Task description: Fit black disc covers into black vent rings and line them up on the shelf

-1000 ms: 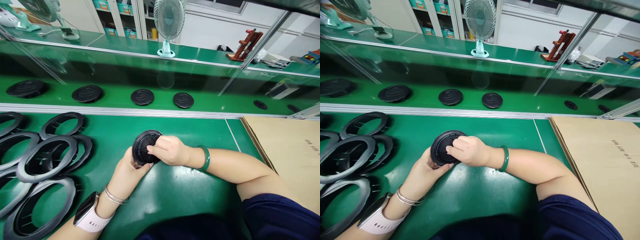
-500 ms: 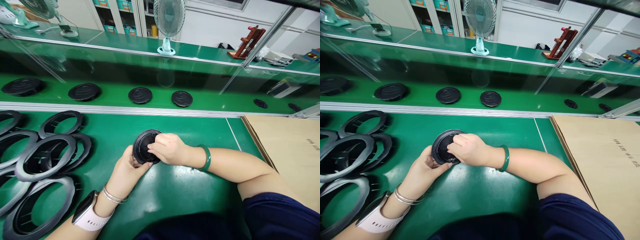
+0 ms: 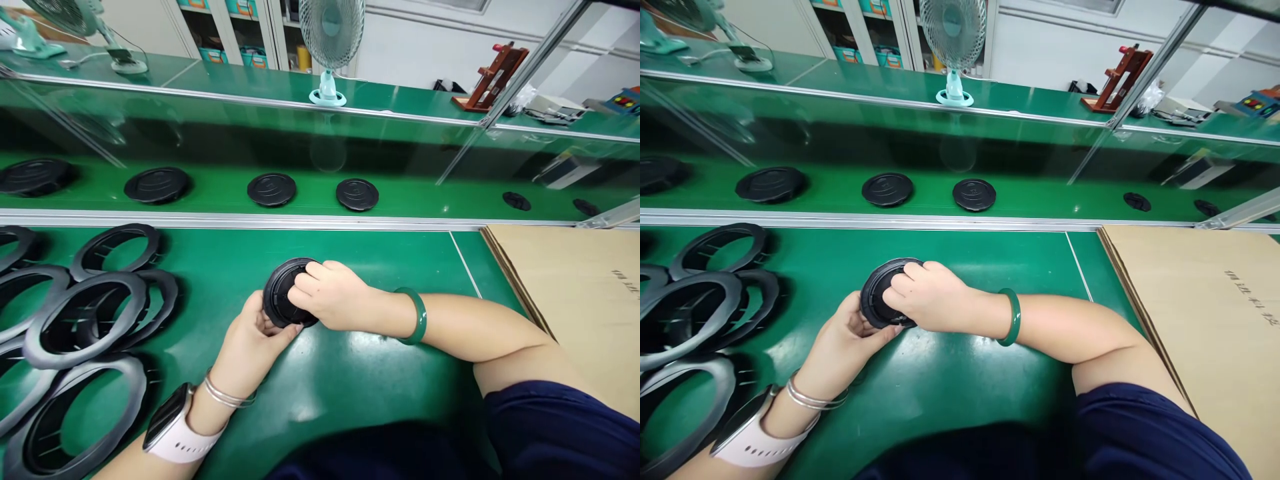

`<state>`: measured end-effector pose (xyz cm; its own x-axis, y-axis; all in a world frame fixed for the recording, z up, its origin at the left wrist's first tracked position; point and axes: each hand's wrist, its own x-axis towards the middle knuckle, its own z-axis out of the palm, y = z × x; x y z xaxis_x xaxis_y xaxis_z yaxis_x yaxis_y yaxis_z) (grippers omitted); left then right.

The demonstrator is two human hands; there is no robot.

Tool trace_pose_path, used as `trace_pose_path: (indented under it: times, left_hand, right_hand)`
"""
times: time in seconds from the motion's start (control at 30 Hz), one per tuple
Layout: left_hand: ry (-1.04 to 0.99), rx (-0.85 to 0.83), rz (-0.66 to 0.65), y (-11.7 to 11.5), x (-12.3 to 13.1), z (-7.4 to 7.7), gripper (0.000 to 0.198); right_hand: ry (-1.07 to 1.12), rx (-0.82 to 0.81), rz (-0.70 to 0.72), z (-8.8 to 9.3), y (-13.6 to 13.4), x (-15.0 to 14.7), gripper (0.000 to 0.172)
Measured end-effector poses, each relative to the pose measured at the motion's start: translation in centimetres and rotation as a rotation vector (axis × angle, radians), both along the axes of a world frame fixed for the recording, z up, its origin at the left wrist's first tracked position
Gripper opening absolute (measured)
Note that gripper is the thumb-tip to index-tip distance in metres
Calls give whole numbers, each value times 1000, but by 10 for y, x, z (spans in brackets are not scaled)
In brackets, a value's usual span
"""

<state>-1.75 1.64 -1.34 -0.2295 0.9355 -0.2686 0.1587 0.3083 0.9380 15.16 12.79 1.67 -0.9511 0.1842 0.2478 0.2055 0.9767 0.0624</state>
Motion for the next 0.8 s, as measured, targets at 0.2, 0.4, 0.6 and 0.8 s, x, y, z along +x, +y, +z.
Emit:
trace_pose_path:
  times: [0.2,0.4,0.6,0.8]
  left_hand:
    - [-52,8,14,2,3,2,63]
    - [-12,21,-4,0,5,0,60]
    - [30,21,8,0,8,4,58]
    - [-90,66,75,4,3,-1,65]
  right_hand:
    - [-32,-56,11,0,4,-1,9]
    - [-91,-79,-36,8,-3,-3,7]
    - [-54,-64,-46,6,-5,-1,6]
    - [328,-209,-142,-8,10,3,27]
